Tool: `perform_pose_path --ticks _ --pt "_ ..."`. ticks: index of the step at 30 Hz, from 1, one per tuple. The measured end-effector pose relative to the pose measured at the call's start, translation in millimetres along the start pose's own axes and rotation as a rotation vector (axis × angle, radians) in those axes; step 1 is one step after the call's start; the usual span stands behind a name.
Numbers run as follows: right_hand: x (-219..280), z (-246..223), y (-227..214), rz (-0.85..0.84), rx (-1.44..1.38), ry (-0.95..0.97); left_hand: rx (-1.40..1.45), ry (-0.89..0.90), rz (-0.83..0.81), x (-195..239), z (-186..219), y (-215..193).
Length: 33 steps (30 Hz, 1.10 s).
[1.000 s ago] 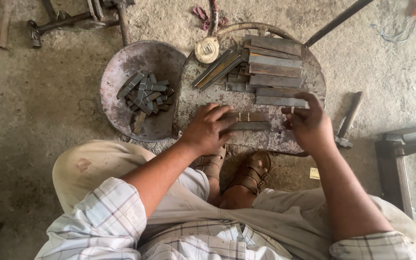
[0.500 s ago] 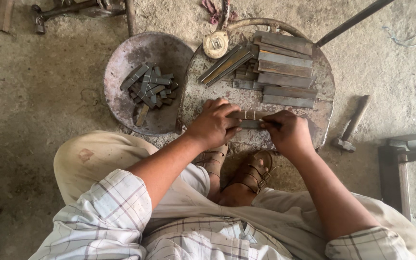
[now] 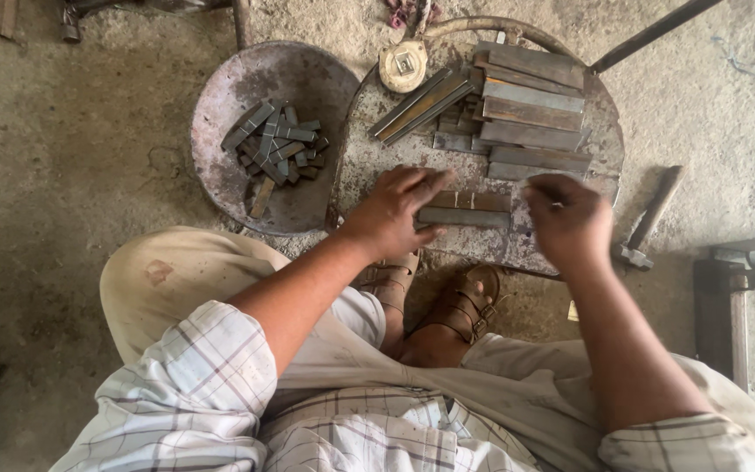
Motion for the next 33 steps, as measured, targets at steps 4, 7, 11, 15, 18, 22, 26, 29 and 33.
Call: perform_pose_path --ticks 4,7,11,15,18,22,26,29,33 --pt "-5 13 -21 -0.03 -0.14 0.173 0.056 -0.025 -0.023 2 -11 4" --pt "0 11 -17 -0.117 -0.029 0.177 -0.007 0.025 -0.032 2 -7 4" --pt "5 5 -1 -0.198 0.011 0.144 -0.008 0.006 -0.039 2 -4 2" --pt "9 0 8 -0.206 -0.092 0.158 -0.014 -0.049 -0.108 2 -4 6" --pt "8 -1 9 -0.206 -0.09 0.178 -0.042 -0.01 -0.088 1 -3 4" --pt "5 5 10 -0.224 -0.16 0.218 -0.023 -0.031 -0.071 1 -4 5" --pt "3 12 12 -0.245 -0.231 0.19 -0.021 -0.043 -0.071 2 -5 7" --pt "4 11 11 -0.226 -0.166 0.177 -0.043 -0.004 -0.047 2 -3 6" --pt "10 -8 6 -0.089 0.053 -0.011 -0.057 -0.028 -0.065 0 -3 6"
Point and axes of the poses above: each hand's wrist, its own x-axis away from the middle knuckle, its own y-axis out of the palm, z = x × y, the point moved 7 cm from there along -x, towards the middle knuckle, and after that the axes turned 6 degrees about y, right-handed, at the moved point
